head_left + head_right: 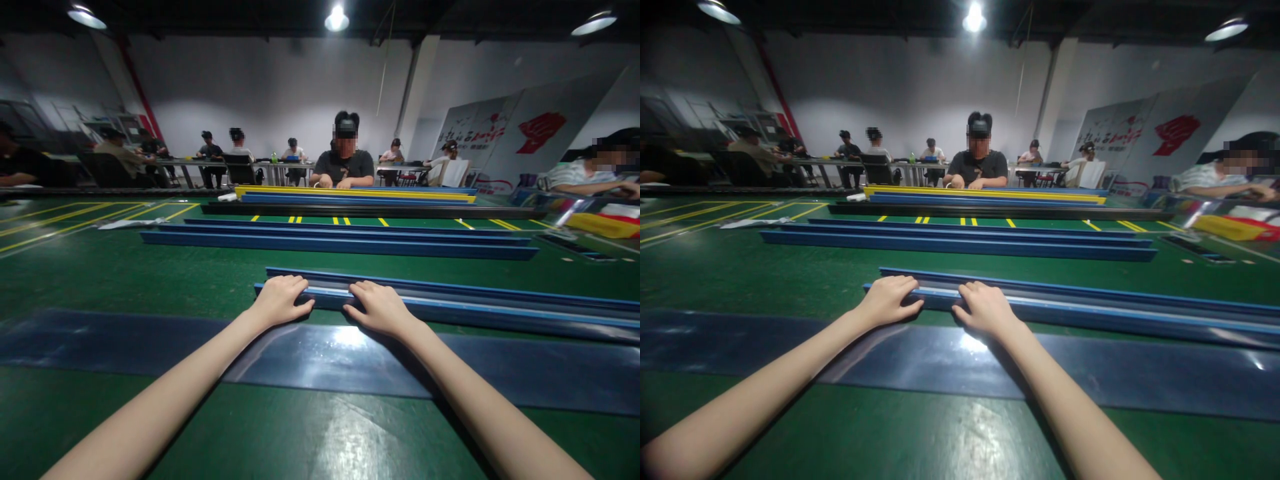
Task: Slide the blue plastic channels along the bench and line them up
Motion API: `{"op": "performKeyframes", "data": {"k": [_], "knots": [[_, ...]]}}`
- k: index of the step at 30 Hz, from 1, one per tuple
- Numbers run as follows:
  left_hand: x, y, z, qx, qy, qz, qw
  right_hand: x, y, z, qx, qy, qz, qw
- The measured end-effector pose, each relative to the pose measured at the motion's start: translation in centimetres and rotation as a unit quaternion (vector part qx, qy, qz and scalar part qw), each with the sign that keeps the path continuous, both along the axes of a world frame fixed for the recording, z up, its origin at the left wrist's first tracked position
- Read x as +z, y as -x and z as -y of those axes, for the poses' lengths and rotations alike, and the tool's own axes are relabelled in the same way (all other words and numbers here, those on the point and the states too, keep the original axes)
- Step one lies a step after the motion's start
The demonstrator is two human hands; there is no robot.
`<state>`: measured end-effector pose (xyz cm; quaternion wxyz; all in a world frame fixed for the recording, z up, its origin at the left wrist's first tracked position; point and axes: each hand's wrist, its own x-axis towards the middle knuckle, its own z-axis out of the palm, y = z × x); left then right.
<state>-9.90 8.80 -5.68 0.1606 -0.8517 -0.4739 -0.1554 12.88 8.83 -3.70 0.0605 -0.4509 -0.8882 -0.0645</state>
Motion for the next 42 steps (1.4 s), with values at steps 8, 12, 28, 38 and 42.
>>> {"op": "performKeyframes", "data": {"k": [8,12,28,38,42], "knots": [[-0.12,0.03,-0.11,-0.006,-0.006,0.01,1.0,-0.1,0.09,0.04,-0.002,0.001,0.0,1.0],[-0.15,0.0,-0.14,-0.004,-0.012,0.003,1.0,-0.12,0.06,0.03,0.002,-0.006,0.001,1.0],[-0.11,0.05,-0.07,-0.004,-0.01,0.001,1.0,-0.08,0.01,-0.01,0.005,-0.006,0.001,1.0],[0.51,-0.23,0.09,0.011,0.012,-0.019,1.0,0.02,-0.02,-0.04,0.003,-0.002,-0.002,1.0],[0.81,-0.45,0.14,0.027,0.024,-0.03,0.999,0.13,0.07,-0.02,0.0,0.008,-0.007,1.0]]}}
